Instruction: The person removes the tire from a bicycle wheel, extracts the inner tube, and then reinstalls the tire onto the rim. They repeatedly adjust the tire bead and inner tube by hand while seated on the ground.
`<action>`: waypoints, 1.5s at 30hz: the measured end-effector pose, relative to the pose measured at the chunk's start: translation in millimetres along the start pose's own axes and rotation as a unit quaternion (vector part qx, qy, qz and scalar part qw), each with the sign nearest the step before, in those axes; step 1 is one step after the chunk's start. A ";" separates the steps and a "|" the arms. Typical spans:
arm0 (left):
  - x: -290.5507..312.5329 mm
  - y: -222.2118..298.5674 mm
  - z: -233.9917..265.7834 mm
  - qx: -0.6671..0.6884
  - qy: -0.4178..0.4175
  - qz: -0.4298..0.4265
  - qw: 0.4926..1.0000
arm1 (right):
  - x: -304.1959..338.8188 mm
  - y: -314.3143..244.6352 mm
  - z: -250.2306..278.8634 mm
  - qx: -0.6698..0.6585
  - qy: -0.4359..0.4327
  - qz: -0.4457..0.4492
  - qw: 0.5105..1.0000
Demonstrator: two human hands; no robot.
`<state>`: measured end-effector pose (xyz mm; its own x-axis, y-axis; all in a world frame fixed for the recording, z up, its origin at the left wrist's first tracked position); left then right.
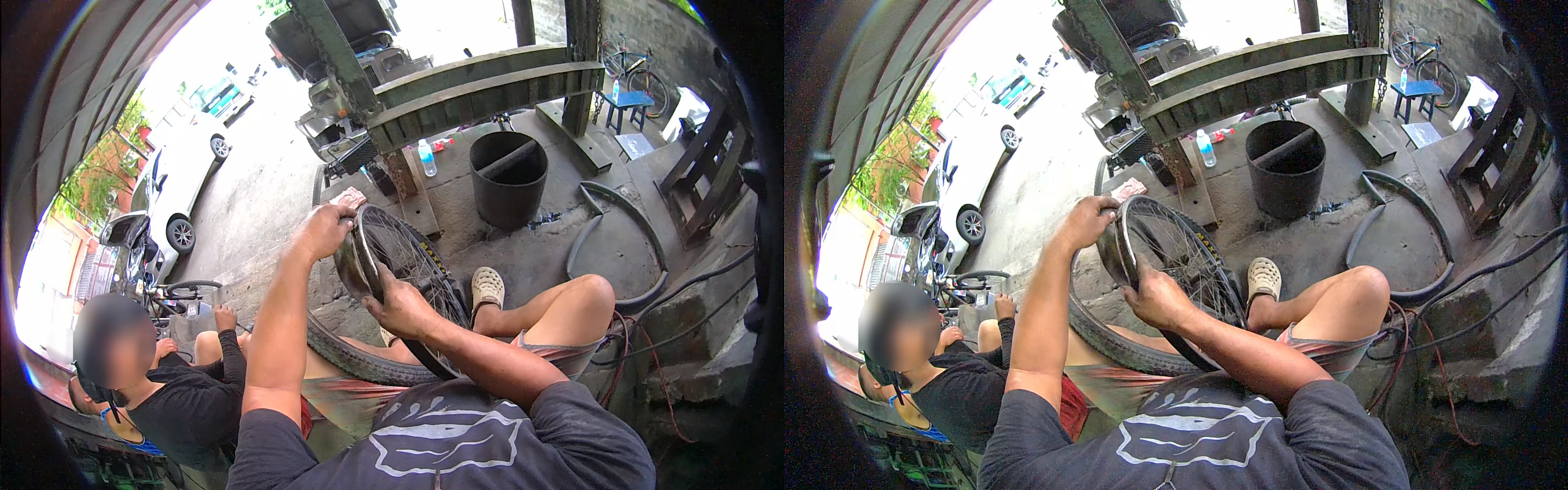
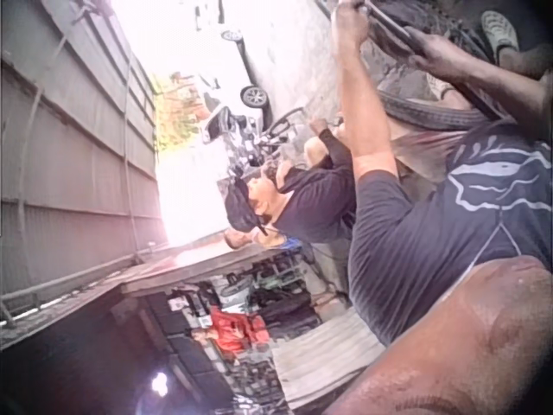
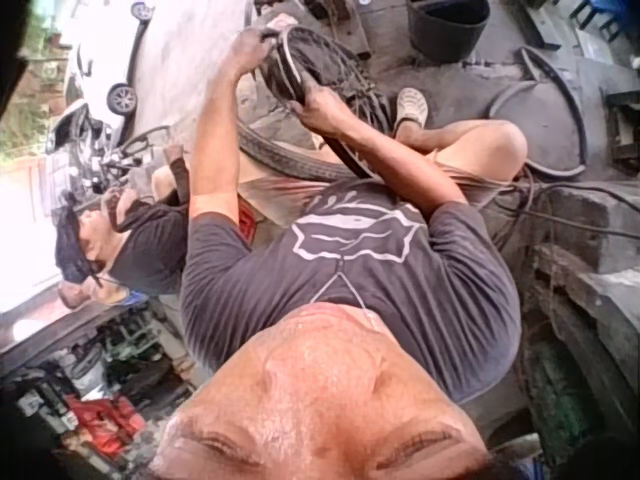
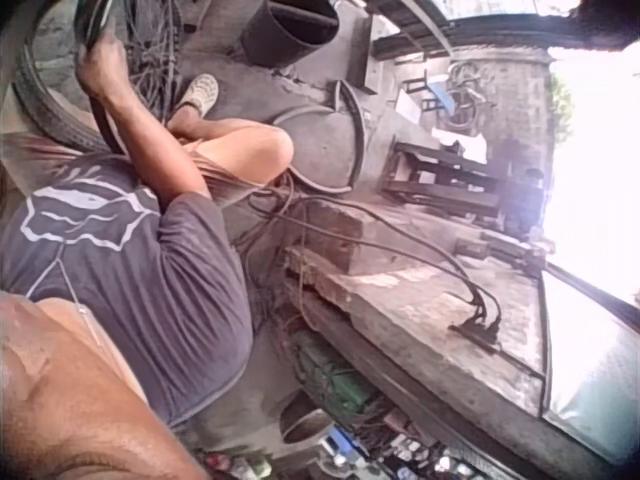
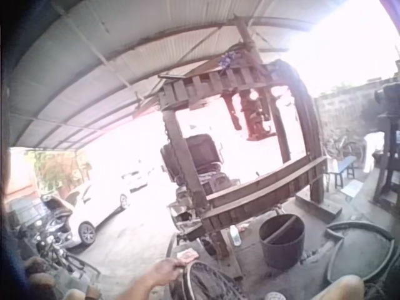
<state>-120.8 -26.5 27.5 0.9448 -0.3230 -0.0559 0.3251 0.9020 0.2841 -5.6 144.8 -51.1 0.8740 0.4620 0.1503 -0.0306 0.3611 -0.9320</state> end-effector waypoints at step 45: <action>90.8 -4.1 133.2 0.162 0.354 0.063 0.919 | -108.7 -25.2 49.8 0.145 0.004 0.121 0.982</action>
<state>-41.8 -97.7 148.7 0.8010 0.1496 -0.5796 0.2900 0.7501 0.5943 -124.0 125.8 -27.5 0.8275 0.5574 -0.0677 -0.3741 0.4573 -0.8068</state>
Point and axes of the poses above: each hand's wrist, its own x-axis away from the middle knuckle, its own z-axis out of the back of the hand, y = z × x, the point moved 8 cm from there along -x, towards the middle knuckle, and after that the axes turned 13 degrees about -z, right-handed, at the moved point
